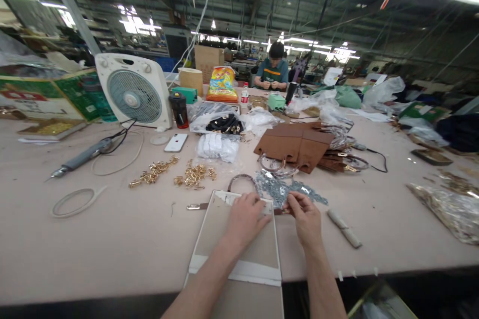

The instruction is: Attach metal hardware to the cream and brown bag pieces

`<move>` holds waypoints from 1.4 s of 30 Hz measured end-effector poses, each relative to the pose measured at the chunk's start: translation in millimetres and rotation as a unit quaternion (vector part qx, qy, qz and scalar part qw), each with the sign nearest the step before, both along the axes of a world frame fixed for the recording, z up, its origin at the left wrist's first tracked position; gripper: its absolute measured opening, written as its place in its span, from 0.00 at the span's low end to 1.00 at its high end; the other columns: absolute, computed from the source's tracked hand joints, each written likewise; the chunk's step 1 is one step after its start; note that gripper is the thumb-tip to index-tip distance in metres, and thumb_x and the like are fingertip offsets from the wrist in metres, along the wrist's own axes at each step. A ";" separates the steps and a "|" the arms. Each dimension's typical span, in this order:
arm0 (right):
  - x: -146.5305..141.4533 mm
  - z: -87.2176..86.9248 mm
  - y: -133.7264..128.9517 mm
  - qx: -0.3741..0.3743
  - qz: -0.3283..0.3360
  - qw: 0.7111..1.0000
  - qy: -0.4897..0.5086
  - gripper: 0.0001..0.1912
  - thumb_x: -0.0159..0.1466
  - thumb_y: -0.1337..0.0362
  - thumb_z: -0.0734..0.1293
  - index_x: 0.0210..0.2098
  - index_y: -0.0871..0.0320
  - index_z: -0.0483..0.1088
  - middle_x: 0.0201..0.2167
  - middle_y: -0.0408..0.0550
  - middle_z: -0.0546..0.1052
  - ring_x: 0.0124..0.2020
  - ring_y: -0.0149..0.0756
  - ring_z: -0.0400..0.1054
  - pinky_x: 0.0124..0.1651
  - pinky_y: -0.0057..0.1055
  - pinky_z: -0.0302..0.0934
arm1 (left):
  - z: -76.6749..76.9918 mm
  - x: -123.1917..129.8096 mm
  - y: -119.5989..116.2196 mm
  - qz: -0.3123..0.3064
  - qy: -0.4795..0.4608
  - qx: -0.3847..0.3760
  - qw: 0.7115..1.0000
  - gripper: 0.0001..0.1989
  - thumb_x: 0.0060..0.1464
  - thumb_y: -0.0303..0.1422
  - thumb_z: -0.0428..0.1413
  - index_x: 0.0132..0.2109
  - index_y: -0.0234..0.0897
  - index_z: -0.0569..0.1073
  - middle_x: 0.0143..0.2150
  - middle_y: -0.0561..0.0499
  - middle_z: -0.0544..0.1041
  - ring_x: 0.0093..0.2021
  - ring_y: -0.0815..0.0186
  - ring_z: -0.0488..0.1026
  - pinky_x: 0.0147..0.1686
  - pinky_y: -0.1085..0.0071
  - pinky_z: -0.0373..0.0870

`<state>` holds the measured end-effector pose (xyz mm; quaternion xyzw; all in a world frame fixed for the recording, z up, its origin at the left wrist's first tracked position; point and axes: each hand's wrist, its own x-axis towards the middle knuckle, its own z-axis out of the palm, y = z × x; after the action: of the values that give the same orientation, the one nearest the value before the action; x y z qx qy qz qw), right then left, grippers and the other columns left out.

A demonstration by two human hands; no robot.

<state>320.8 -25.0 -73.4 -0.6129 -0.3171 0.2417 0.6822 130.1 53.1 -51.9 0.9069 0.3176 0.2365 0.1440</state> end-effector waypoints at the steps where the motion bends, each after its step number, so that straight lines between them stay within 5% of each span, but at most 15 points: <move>1: -3.5 -3.7 -1.2 -0.003 0.013 1.000 0.001 0.24 0.62 0.45 0.76 0.46 0.57 0.77 0.30 0.47 0.80 0.30 0.39 0.73 0.35 0.34 0.70 | 1.3 2.6 2.2 -0.001 0.011 0.000 1.000 0.15 0.59 0.42 0.68 0.50 0.45 0.78 0.53 0.48 0.75 0.53 0.51 0.71 0.51 0.52 0.71; 7: -18.8 -20.4 -3.6 -0.024 0.029 0.999 -0.037 0.22 0.64 0.44 0.74 0.45 0.56 0.77 0.32 0.48 0.80 0.33 0.42 0.75 0.38 0.36 0.70 | 3.9 7.1 7.4 -0.023 0.023 0.004 0.999 0.09 0.63 0.39 0.64 0.48 0.45 0.78 0.52 0.50 0.75 0.53 0.54 0.71 0.50 0.56 0.70; 18: -25.4 -25.5 -3.2 -0.045 0.093 0.987 -0.125 0.19 0.67 0.47 0.70 0.47 0.53 0.80 0.44 0.52 0.82 0.40 0.47 0.77 0.47 0.42 0.73 | -3.5 6.5 -3.0 -0.013 -0.001 0.026 1.000 0.09 0.67 0.39 0.61 0.48 0.40 0.75 0.52 0.49 0.77 0.52 0.56 0.72 0.51 0.56 0.69; 34: -20.7 -20.7 -2.3 -0.040 0.064 0.996 -0.052 0.24 0.63 0.43 0.74 0.46 0.57 0.78 0.31 0.48 0.80 0.33 0.41 0.73 0.39 0.34 0.68 | -8.6 10.4 -4.7 0.005 -0.020 0.010 1.000 0.05 0.66 0.36 0.62 0.44 0.41 0.76 0.49 0.50 0.78 0.51 0.56 0.72 0.50 0.57 0.68; 42: -16.7 -10.7 -3.5 -0.033 0.147 0.986 -0.076 0.21 0.63 0.44 0.74 0.41 0.55 0.80 0.34 0.47 0.80 0.37 0.43 0.73 0.44 0.36 0.67 | -13.2 5.2 -6.5 -0.003 -0.078 -0.014 0.997 0.20 0.57 0.44 0.69 0.51 0.41 0.76 0.54 0.47 0.76 0.55 0.54 0.72 0.55 0.56 0.69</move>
<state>304.2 -28.5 -84.0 -0.5985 -0.4459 0.3024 0.5929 135.3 46.6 -65.1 0.8845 0.3059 0.3015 0.1822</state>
